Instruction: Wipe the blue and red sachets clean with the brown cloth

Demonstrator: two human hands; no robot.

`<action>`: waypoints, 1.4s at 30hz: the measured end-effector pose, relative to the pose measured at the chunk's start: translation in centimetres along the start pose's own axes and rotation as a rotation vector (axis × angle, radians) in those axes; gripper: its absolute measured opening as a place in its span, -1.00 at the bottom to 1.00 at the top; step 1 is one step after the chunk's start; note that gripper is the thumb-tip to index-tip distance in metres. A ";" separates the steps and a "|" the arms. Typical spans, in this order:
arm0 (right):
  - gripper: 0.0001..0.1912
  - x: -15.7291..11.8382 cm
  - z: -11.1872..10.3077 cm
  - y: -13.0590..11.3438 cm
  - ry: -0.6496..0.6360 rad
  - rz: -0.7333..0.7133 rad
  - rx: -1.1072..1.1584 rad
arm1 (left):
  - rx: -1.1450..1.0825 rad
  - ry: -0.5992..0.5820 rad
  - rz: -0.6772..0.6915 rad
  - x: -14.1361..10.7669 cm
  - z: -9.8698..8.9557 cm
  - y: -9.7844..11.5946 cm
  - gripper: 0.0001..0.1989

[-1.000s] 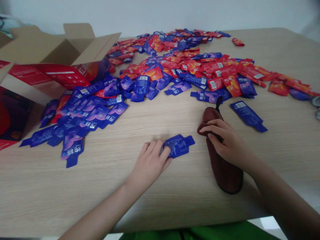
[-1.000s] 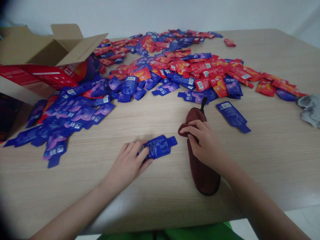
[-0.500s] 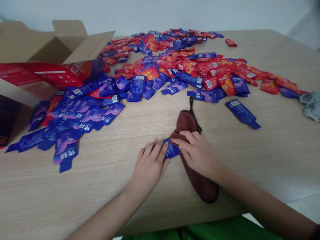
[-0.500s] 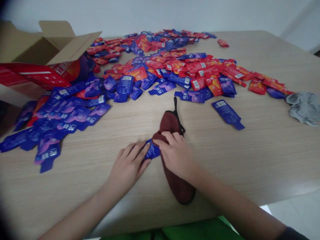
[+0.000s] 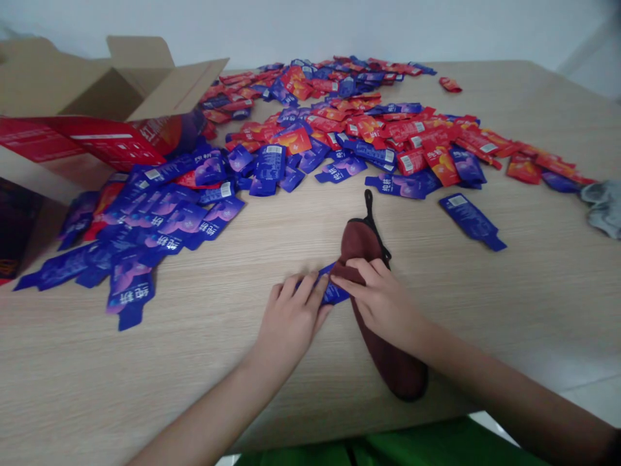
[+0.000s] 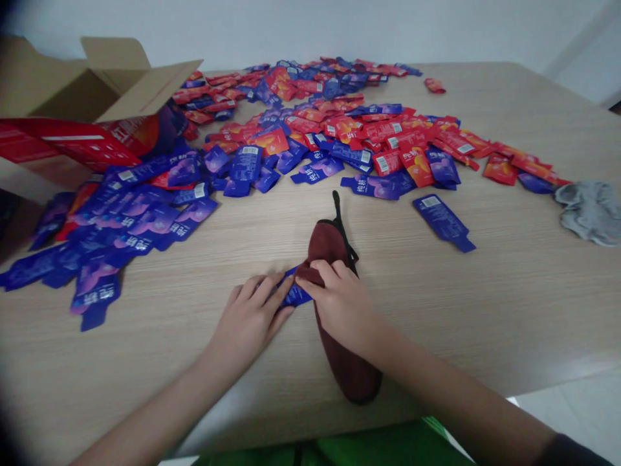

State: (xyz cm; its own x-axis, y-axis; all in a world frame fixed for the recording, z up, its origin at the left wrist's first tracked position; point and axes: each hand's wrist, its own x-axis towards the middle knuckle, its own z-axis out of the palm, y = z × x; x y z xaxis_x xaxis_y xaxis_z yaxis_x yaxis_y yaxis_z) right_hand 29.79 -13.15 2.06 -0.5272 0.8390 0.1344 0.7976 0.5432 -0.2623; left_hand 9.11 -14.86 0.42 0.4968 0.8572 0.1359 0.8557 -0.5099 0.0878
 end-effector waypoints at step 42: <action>-0.52 1.0 -0.8 1.2 0.080 0.124 0.096 | -0.077 -0.045 0.051 0.1 -0.3 -0.7 -0.49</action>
State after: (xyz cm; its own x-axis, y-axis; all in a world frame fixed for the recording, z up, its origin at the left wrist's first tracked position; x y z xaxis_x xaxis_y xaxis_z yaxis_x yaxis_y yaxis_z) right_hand 30.45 -11.64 2.61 -0.3985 0.9012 0.1705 0.8212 0.4334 -0.3712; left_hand 8.49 -14.38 0.72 0.5465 0.8317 0.0982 0.8166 -0.5552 0.1577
